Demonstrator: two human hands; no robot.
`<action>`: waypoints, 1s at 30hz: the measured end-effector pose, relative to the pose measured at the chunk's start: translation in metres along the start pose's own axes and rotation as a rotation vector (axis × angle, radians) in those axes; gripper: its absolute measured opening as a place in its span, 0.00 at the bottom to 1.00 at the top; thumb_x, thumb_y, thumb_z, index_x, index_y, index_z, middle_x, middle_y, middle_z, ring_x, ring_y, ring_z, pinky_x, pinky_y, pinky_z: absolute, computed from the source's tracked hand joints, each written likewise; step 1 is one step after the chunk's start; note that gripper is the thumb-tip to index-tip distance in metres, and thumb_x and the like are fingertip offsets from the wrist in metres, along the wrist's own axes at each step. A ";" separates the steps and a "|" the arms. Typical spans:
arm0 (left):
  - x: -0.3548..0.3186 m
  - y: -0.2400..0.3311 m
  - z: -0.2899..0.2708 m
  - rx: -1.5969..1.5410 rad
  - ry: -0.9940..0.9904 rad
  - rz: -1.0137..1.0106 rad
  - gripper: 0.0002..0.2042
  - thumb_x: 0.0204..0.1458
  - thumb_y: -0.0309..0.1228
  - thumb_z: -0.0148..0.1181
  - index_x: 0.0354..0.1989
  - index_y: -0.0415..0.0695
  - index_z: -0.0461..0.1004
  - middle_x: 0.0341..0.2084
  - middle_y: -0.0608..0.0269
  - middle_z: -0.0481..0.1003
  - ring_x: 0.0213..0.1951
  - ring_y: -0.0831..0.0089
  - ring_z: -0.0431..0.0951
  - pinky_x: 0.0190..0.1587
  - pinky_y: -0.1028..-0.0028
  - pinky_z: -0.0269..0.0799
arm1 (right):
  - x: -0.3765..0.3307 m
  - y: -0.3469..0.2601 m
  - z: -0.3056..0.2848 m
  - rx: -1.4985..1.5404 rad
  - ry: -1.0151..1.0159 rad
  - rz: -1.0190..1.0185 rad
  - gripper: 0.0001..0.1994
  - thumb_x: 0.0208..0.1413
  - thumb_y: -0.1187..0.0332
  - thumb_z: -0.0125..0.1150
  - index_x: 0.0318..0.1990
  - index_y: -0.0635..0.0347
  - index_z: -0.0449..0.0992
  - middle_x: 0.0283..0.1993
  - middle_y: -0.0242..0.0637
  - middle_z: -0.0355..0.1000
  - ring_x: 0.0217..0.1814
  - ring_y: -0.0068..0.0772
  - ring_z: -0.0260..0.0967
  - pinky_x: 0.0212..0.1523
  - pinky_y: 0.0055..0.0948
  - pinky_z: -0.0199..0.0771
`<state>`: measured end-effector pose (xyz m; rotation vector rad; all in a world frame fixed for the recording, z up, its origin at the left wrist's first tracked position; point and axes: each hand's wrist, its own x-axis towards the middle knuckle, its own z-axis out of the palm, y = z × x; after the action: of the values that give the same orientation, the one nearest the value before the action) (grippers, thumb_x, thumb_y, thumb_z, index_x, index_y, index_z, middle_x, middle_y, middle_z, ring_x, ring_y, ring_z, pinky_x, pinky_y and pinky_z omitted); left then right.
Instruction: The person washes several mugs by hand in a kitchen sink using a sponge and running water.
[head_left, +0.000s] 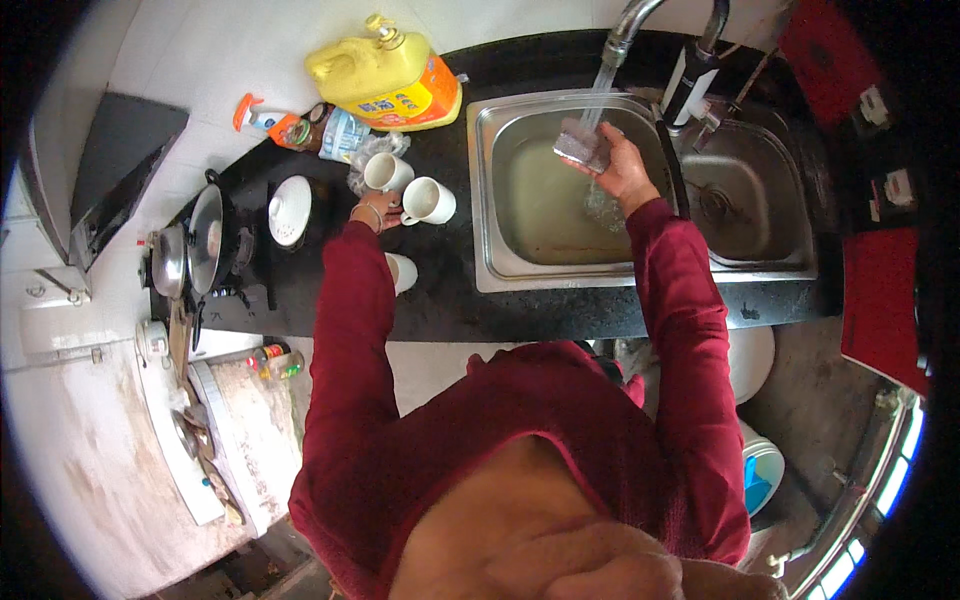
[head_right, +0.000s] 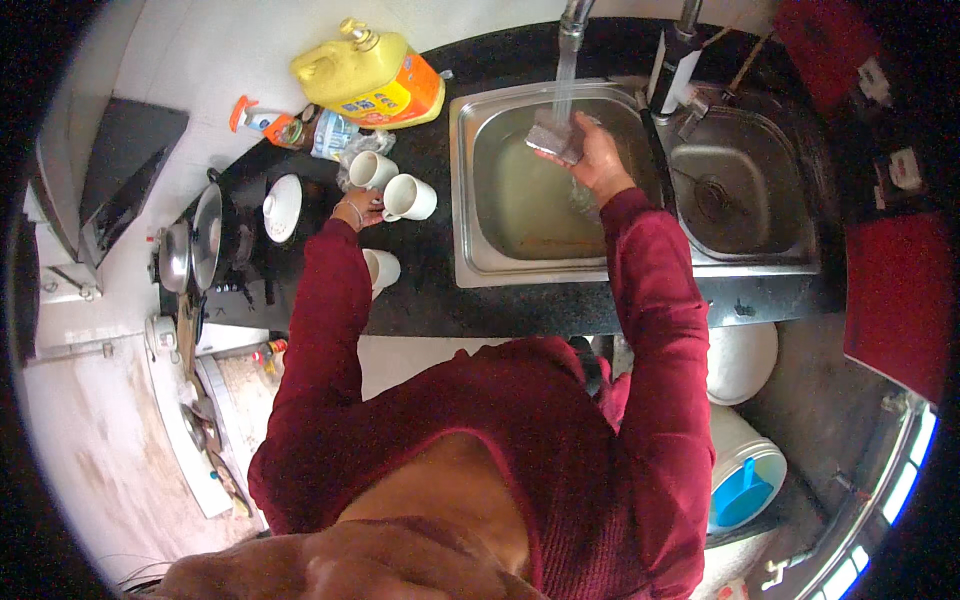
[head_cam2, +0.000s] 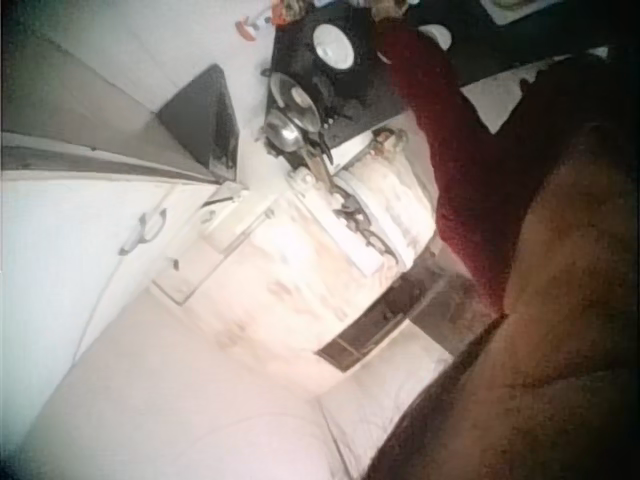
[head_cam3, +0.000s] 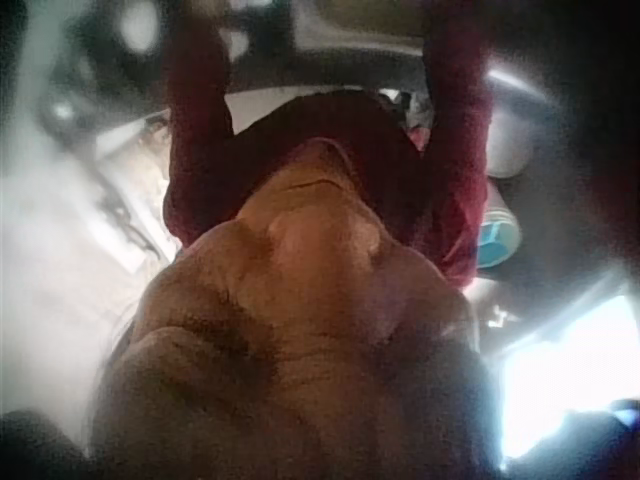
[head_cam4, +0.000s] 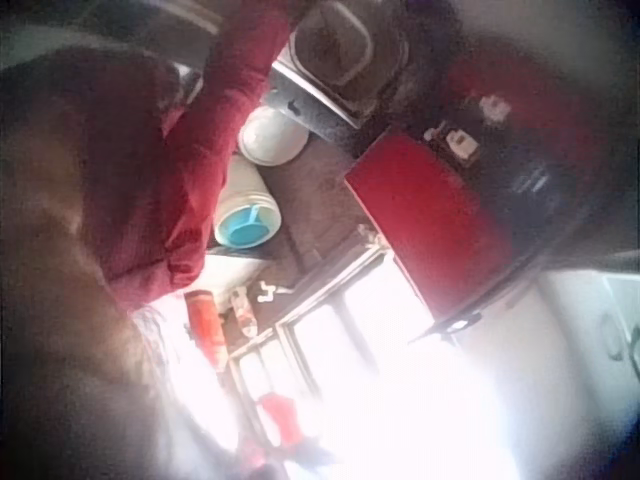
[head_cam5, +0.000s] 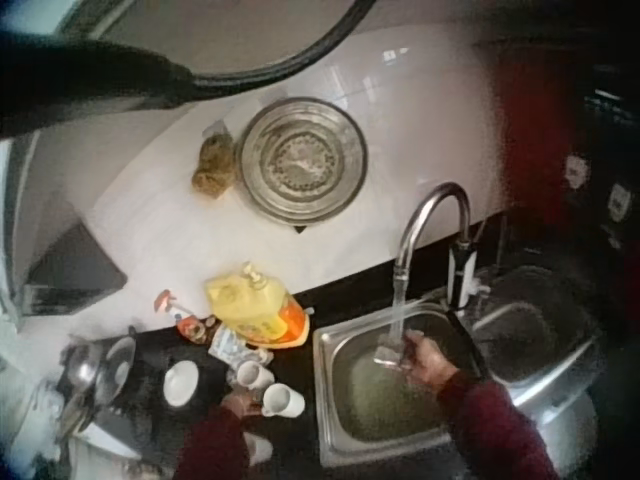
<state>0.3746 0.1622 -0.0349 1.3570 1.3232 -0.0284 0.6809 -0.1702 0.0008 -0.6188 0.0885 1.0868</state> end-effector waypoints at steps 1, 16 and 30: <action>0.000 0.002 -0.001 -0.030 -0.007 -0.019 0.17 0.48 0.33 0.49 0.45 0.41 0.60 0.34 0.53 0.66 0.31 0.60 0.73 0.32 0.62 0.75 | -0.006 -0.002 0.007 -0.020 0.036 -0.003 0.18 0.58 0.62 0.37 0.50 0.63 0.60 0.52 0.46 0.62 0.52 0.49 0.61 0.49 0.52 0.64; -0.104 0.115 0.103 0.313 -0.097 0.503 0.12 0.52 0.37 0.48 0.34 0.40 0.70 0.22 0.63 0.72 0.21 0.76 0.73 0.24 0.76 0.72 | -0.009 -0.017 0.001 -0.077 0.067 -0.232 0.14 0.53 0.65 0.48 0.43 0.65 0.67 0.42 0.39 0.66 0.43 0.38 0.65 0.43 0.42 0.71; -0.107 0.151 0.255 0.942 -0.033 1.335 0.10 0.46 0.36 0.54 0.27 0.41 0.70 0.24 0.49 0.71 0.31 0.51 0.70 0.32 0.62 0.64 | -0.037 -0.018 0.014 -1.884 -0.219 -0.505 0.17 0.45 0.62 0.54 0.38 0.68 0.71 0.41 0.52 0.67 0.41 0.50 0.67 0.43 0.38 0.65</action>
<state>0.6033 -0.0348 0.0564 2.7854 0.0794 0.2633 0.6755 -0.1981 0.0336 -2.0089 -1.3583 0.4426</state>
